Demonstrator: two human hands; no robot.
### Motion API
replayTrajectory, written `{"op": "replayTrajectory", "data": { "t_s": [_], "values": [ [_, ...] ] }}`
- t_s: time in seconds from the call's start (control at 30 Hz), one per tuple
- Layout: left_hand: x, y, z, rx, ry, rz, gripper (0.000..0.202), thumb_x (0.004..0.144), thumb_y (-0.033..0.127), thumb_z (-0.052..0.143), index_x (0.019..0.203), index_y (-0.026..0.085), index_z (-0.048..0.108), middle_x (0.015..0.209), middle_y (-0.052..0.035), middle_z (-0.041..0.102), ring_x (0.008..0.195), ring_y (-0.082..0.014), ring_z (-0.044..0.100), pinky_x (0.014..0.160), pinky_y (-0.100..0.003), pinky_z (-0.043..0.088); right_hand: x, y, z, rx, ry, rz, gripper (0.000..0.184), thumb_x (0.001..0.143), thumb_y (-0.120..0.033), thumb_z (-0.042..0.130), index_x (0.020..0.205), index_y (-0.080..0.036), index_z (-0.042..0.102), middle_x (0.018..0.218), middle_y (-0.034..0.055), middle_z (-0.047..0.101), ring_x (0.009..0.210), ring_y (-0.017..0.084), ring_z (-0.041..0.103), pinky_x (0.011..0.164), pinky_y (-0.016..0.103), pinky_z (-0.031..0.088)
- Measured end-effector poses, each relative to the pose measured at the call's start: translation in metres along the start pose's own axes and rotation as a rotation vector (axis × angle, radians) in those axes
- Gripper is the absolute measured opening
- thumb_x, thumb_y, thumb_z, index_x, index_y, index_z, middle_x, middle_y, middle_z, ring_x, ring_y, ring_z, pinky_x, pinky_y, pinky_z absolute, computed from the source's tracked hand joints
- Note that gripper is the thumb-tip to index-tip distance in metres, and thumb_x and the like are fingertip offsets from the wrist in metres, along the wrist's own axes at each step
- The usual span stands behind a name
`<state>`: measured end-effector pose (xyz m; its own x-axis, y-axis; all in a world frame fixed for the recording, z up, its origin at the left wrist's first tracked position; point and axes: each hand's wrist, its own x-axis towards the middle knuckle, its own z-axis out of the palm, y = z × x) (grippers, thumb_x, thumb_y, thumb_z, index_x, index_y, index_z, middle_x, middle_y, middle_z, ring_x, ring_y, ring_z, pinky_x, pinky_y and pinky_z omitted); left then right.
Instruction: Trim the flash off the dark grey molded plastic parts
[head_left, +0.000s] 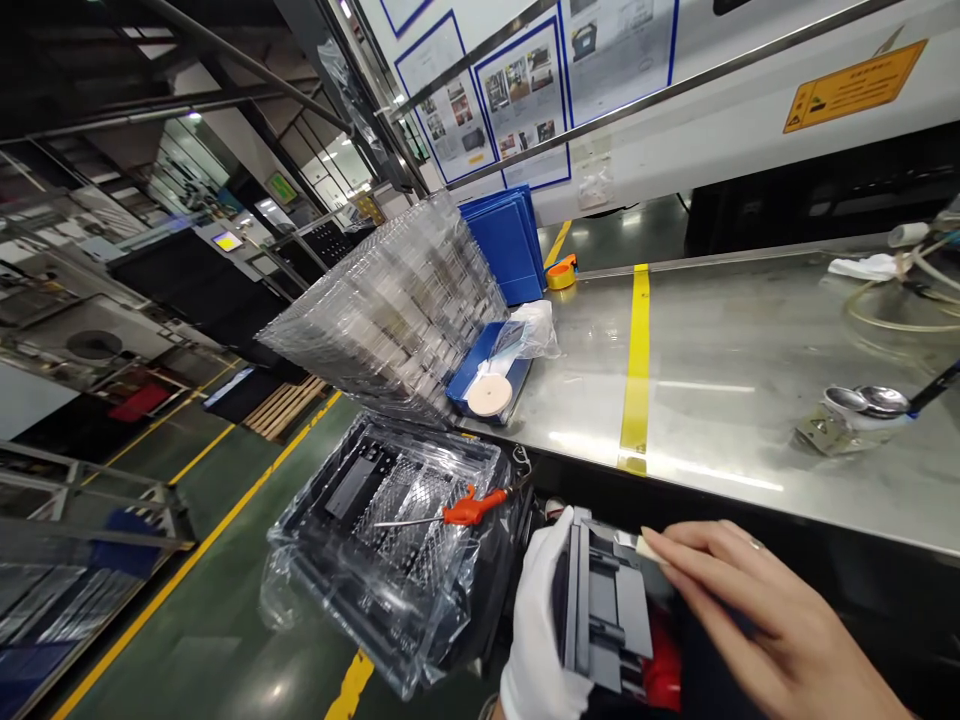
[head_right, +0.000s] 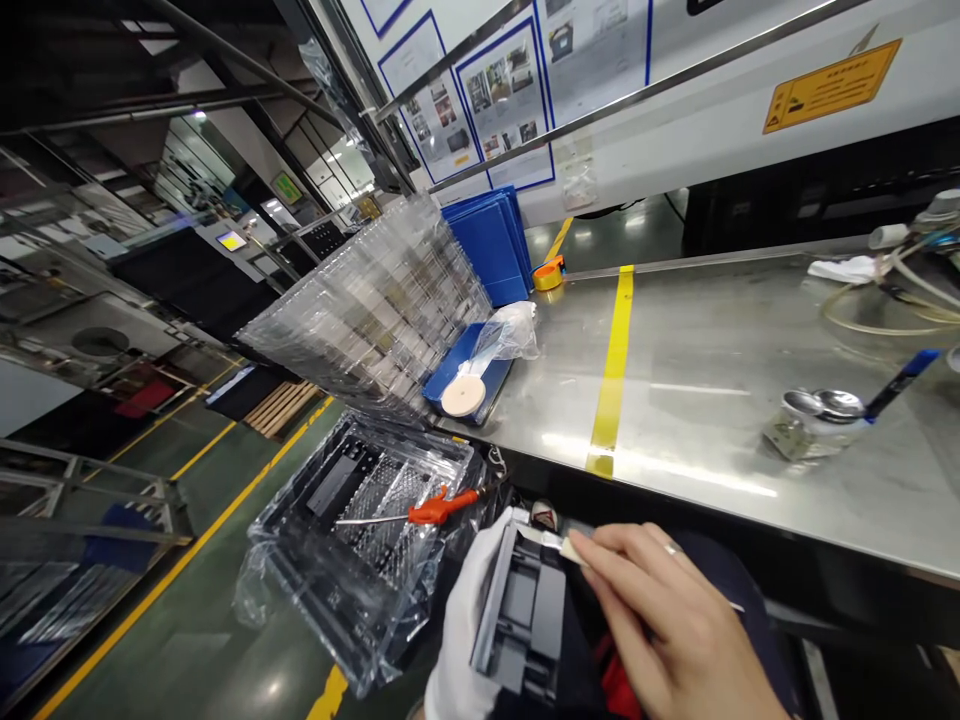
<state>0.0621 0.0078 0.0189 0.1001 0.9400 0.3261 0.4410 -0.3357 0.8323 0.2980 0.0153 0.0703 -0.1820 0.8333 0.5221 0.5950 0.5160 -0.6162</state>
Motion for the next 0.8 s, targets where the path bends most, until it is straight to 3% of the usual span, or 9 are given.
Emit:
{"op": "replayTrajectory", "data": {
  "t_s": [0.2,0.3,0.37,0.43,0.5,0.57,0.67,0.8],
  "values": [
    [-0.007,-0.005,0.002,0.134,0.037,0.117,0.066,0.094,0.035,0.059,0.156,0.023,0.040,0.143,-0.0137,0.061,0.126,-0.0341,0.062,0.115,-0.053,0.048,-0.004,0.005,0.000,-0.025,0.029,0.002,0.030,0.101,-0.028,0.054,0.128,-0.035,0.063,0.114,-0.0006,0.068,0.103,0.012,0.067,0.088,0.020,0.056],
    [-0.016,-0.010,-0.002,0.255,0.068,0.127,0.066,0.093,0.031,0.062,0.156,0.026,0.041,0.149,-0.0115,0.056,0.133,-0.0343,0.057,0.116,-0.051,0.046,-0.007,0.014,0.000,0.016,0.063,0.110,0.025,0.099,-0.034,0.057,0.121,-0.038,0.068,0.112,-0.0018,0.070,0.101,0.014,0.068,0.089,0.022,0.055],
    [-0.020,-0.012,-0.008,0.246,0.051,0.149,0.064,0.093,0.031,0.061,0.155,0.028,0.043,0.147,-0.0090,0.058,0.132,-0.0326,0.058,0.114,-0.047,0.049,-0.006,0.019,0.000,0.192,-0.020,0.312,0.022,0.098,-0.044,0.058,0.111,-0.032,0.072,0.106,0.0005,0.071,0.098,0.016,0.068,0.087,0.024,0.054],
    [-0.017,-0.009,-0.013,0.170,-0.013,0.172,0.062,0.094,0.033,0.062,0.154,0.031,0.045,0.145,-0.0068,0.060,0.129,-0.0301,0.060,0.113,-0.044,0.051,-0.002,0.020,0.001,0.440,-0.210,0.536,0.039,0.097,-0.058,0.054,0.091,-0.023,0.071,0.086,0.0030,0.067,0.082,0.016,0.065,0.076,0.025,0.052],
    [-0.009,-0.001,-0.017,0.095,-0.093,0.178,0.066,0.092,0.032,0.065,0.154,0.033,0.043,0.147,-0.0059,0.059,0.131,-0.0288,0.059,0.114,-0.042,0.049,0.003,0.018,0.003,0.606,-0.382,0.664,0.058,0.095,-0.070,0.047,0.075,-0.019,0.063,0.065,0.0002,0.053,0.063,0.013,0.052,0.060,0.025,0.045],
    [0.003,0.010,-0.018,-0.013,-0.230,0.123,0.063,0.093,0.029,0.065,0.152,0.032,0.045,0.144,-0.0067,0.060,0.129,-0.0273,0.060,0.113,-0.042,0.049,0.007,0.014,0.007,0.675,-0.470,0.684,0.066,0.093,-0.077,0.042,0.070,-0.018,0.060,0.057,-0.0032,0.041,0.055,0.011,0.038,0.052,0.025,0.035],
    [0.016,0.022,-0.018,-0.186,-0.381,0.003,0.046,0.095,0.032,0.062,0.142,0.028,0.059,0.128,-0.0072,0.069,0.117,-0.0254,0.066,0.107,-0.041,0.053,0.011,0.010,0.011,0.717,-0.515,0.676,0.069,0.090,-0.081,0.042,0.068,-0.018,0.057,0.055,-0.0043,0.037,0.054,0.010,0.032,0.050,0.025,0.029],
    [0.014,0.030,-0.017,-0.209,-0.262,-0.013,0.049,0.091,0.043,0.067,0.138,0.027,0.062,0.129,-0.0084,0.069,0.118,-0.0299,0.066,0.109,-0.046,0.053,0.011,0.011,0.007,0.738,-0.555,0.638,0.064,0.093,-0.076,0.045,0.065,-0.020,0.051,0.056,-0.0034,0.040,0.055,0.011,0.033,0.052,0.025,0.030]
  ]
}}
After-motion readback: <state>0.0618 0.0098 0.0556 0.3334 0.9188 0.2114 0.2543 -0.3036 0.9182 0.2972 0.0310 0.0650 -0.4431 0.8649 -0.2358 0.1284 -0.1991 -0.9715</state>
